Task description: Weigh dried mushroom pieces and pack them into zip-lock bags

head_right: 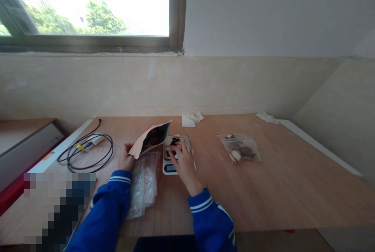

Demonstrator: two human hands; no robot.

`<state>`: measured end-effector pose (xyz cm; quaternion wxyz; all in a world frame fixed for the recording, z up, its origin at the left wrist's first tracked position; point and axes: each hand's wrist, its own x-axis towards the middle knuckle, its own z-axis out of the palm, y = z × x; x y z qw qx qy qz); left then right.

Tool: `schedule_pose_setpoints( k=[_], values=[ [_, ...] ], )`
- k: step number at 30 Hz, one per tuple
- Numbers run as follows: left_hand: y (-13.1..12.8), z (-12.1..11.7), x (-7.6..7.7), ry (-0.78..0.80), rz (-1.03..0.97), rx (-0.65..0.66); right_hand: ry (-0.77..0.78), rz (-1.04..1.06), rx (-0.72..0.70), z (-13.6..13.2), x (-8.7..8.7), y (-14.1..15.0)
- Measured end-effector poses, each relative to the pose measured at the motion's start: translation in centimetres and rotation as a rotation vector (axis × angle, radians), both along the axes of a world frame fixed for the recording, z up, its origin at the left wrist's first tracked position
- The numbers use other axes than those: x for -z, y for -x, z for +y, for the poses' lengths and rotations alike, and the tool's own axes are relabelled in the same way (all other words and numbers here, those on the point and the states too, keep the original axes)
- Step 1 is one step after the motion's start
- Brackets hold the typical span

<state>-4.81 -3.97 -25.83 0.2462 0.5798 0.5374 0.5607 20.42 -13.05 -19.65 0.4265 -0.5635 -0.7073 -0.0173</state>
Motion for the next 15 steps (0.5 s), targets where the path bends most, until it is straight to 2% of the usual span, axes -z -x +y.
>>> schedule_pose_setpoints(
  k=[4,6,8,10,12,15],
  values=[
    [0.0,0.1,0.1,-0.004,-0.004,0.014,-0.156,0.279,-0.081,-2.0,-4.4,0.7],
    [0.0,0.0,0.1,-0.01,0.005,0.02,-0.169,0.271,-0.162,-2.8,-6.4,1.1],
    [0.0,0.0,0.0,-0.018,0.02,0.026,-0.118,0.196,-0.263,-3.2,-7.8,1.7],
    [0.0,-0.1,0.0,-0.022,0.037,0.027,-0.011,0.096,-0.373,-3.3,-8.4,2.4],
    [0.0,-0.1,-0.1,-0.017,0.051,0.024,0.12,-0.01,-0.423,-3.2,-8.5,3.0],
    [-0.2,-0.4,-0.5,-0.008,0.058,0.026,0.279,-0.122,-0.349,-2.8,-7.9,3.9]
  ],
)
